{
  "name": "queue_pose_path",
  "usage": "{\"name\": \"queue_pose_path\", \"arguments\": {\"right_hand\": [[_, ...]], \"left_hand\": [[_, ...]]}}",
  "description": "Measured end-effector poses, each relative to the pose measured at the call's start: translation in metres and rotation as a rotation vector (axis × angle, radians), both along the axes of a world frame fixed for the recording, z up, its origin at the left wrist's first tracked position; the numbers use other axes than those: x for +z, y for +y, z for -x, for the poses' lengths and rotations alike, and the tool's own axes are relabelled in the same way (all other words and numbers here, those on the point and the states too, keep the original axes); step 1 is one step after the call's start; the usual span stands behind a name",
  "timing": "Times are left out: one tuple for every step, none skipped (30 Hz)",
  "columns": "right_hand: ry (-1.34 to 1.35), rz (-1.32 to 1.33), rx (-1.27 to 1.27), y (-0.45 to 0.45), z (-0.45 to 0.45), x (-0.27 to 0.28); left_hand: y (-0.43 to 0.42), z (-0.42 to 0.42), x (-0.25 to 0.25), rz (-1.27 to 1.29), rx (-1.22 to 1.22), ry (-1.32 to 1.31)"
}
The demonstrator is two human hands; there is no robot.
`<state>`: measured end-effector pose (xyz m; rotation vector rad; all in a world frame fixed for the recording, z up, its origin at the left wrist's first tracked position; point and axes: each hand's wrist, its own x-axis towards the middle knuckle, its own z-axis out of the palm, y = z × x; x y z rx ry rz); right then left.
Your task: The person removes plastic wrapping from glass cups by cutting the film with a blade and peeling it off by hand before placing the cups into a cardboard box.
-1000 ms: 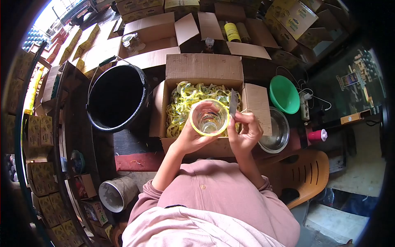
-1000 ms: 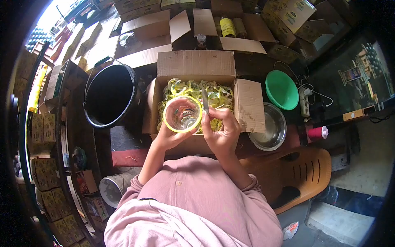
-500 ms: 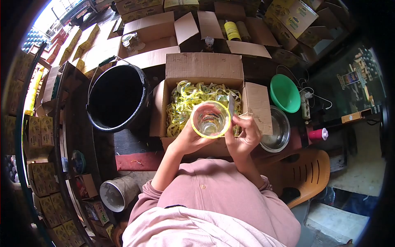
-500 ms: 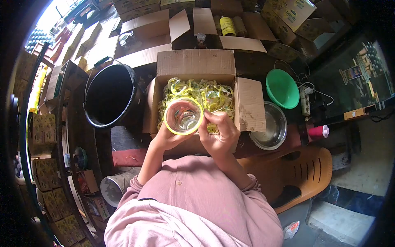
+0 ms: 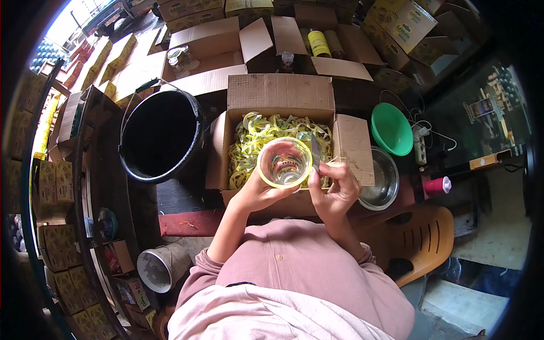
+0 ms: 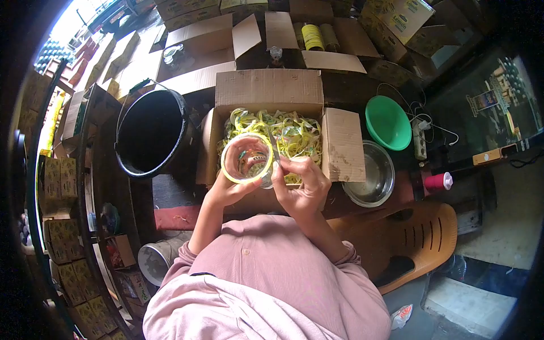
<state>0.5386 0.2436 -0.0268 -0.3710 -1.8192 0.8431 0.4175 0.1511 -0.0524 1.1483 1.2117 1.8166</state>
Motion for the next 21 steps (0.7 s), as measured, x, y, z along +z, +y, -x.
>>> {"name": "queue_pose_path", "arguments": {"right_hand": [[-0.012, -0.007, -0.007, 0.0, 0.0, 0.001], [-0.024, -0.015, -0.014, 0.0, 0.0, 0.001], [-0.037, -0.018, -0.011, 0.001, 0.0, 0.001], [-0.05, -0.022, -0.008, 0.003, 0.0, 0.0], [-0.064, -0.024, -0.007, 0.004, -0.001, -0.001], [-0.062, -0.035, -0.001, 0.006, -0.001, 0.0], [-0.061, -0.047, 0.006, 0.009, 0.0, 0.0], [-0.059, -0.06, 0.014, 0.011, 0.002, 0.0], [-0.044, -0.069, -0.008, 0.012, 0.003, 0.001], [-0.029, -0.079, -0.031, 0.014, 0.004, 0.002], [-0.014, -0.091, -0.052, 0.016, 0.005, 0.003], [-0.013, -0.102, -0.065, 0.017, 0.005, 0.003], [-0.014, -0.111, -0.079, 0.019, 0.004, 0.004], [-0.015, -0.121, -0.093, 0.02, 0.003, 0.004], [-0.032, -0.101, -0.11, 0.021, 0.002, 0.005], [-0.048, -0.082, -0.127, 0.021, 0.0, 0.006], [-0.065, -0.063, -0.144, 0.022, -0.001, 0.007], [-0.063, -0.081, -0.087, 0.029, -0.002, 0.0], [-0.117, 0.071, -0.039, 0.032, -0.001, -0.006], [-0.172, 0.225, 0.008, 0.033, 0.0, -0.01], [-0.228, 0.38, 0.055, 0.034, 0.001, -0.012]], "left_hand": [[0.0, 0.0, 0.001, 0.009, 0.005, 0.018], [-0.001, 0.001, 0.0, 0.018, -0.003, 0.062], [-0.002, 0.003, -0.002, 0.027, -0.011, 0.106], [-0.002, 0.004, -0.003, 0.035, -0.019, 0.15], [-0.002, 0.004, -0.003, 0.037, -0.035, 0.172], [-0.002, 0.004, -0.002, 0.039, -0.051, 0.194], [-0.001, 0.004, -0.001, 0.04, -0.065, 0.217], [0.0, 0.005, -0.003, 0.026, -0.06, 0.244], [0.0, 0.005, -0.008, 0.04, -0.023, 0.27], [0.0, 0.005, -0.014, 0.052, 0.015, 0.295], [0.0, 0.006, -0.016, 0.063, 0.053, 0.321], [0.0, 0.007, -0.013, 0.016, 0.091, 0.375], [0.0, 0.007, -0.007, -0.029, 0.128, 0.428], [0.0, 0.007, -0.005, -0.052, 0.135, 0.432], [0.0, 0.008, -0.002, -0.075, 0.143, 0.436], [0.001, 0.009, -0.001, -0.075, 0.123, 0.391], [0.001, 0.009, -0.001, -0.075, 0.103, 0.345], [0.001, 0.009, -0.003, -0.075, 0.112, 0.307], [0.001, 0.01, -0.005, -0.082, 0.126, 0.315], [0.0, 0.01, -0.006, -0.089, 0.139, 0.322], [-0.001, 0.01, -0.008, -0.095, 0.15, 0.329]]}}
